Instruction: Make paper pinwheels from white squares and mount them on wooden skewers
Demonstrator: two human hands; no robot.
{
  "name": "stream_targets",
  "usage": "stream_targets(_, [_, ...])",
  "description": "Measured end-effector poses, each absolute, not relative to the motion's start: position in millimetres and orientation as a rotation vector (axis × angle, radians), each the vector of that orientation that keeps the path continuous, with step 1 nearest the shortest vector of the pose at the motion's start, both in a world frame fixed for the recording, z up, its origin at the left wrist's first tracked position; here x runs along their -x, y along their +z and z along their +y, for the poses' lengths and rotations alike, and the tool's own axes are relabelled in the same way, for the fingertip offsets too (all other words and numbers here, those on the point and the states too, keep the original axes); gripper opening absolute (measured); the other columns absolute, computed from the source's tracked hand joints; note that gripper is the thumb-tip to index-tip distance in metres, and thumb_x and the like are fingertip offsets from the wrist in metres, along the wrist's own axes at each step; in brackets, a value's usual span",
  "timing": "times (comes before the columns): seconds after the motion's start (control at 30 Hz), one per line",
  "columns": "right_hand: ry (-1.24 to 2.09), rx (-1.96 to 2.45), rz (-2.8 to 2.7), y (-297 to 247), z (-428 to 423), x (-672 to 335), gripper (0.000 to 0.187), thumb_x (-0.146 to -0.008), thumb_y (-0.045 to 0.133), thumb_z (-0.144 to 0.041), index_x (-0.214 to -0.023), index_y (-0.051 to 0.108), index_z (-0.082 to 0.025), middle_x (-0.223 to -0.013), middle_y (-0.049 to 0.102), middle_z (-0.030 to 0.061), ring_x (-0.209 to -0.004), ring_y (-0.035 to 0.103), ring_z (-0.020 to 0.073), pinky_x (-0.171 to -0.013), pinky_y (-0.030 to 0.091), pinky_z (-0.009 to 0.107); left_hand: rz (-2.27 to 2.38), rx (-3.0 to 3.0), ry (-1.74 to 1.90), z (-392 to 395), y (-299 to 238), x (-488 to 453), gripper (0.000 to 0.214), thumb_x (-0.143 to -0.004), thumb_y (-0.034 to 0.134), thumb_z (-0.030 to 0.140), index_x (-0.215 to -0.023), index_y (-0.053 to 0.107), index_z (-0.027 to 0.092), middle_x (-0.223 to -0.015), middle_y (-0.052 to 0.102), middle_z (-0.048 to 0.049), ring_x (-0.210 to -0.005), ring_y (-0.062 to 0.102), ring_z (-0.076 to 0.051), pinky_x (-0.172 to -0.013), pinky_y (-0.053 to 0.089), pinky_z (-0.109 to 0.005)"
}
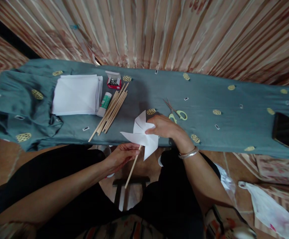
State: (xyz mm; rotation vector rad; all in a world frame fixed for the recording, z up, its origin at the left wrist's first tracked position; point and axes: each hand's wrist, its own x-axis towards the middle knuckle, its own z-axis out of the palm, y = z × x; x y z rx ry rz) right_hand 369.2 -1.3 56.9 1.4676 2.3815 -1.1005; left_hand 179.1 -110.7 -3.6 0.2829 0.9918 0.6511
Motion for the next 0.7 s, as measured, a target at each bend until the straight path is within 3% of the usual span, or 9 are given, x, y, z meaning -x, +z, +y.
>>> stream_targets(0.3, [-1.043,-1.455,2.379,58,-3,-365,0.014,-0.079,0.064,-0.028,-0.071,0.067,-0.017,-0.064,0.06,-0.0019,-0.062,0.053,0.0126,-0.058,0.033,0.023,0.959,-0.294,0.664,-111,-5,-179,0.034,-0.044,0.092,0.021,-0.074,0.076,0.014,-0.074,0.069,-0.0011,-0.066,0.057,-0.007,-0.067,0.042,-0.022])
stream_targets(0.53, [-0.875,-1.498,2.357,65,-9,-361,0.011,-0.081,0.064,-0.028,-0.076,0.068,-0.019,-0.068,0.065,0.0011,-0.064,0.058,0.0159,-0.058,0.033,0.026,0.959,-0.301,0.672,-112,-11,-182,0.033,-0.044,0.091,0.02,-0.073,0.076,0.014,-0.074,0.07,-0.0018,-0.068,0.058,-0.009,-0.07,0.043,-0.023])
stream_targets(0.63, [-0.79,-1.524,2.383,69,-12,-358,0.011,-0.081,0.066,-0.028,-0.087,0.071,-0.019,-0.076,0.069,0.0034,-0.069,0.063,0.019,-0.059,0.036,0.027,0.946,-0.308,0.679,-112,-12,-182,0.032,-0.045,0.091,0.02,-0.073,0.076,0.014,-0.074,0.07,-0.0017,-0.068,0.058,-0.008,-0.07,0.043,-0.024])
stream_targets(0.7, [-0.746,-1.567,2.407,69,-15,-358,0.021,-0.082,0.067,-0.027,-0.101,0.071,-0.019,-0.085,0.073,0.0055,-0.076,0.067,0.0221,-0.063,0.041,0.028,0.946,-0.311,0.677,-112,-12,-182,0.032,-0.046,0.091,0.02,-0.073,0.076,0.014,-0.072,0.069,-0.0012,-0.066,0.057,-0.007,-0.069,0.043,-0.023])
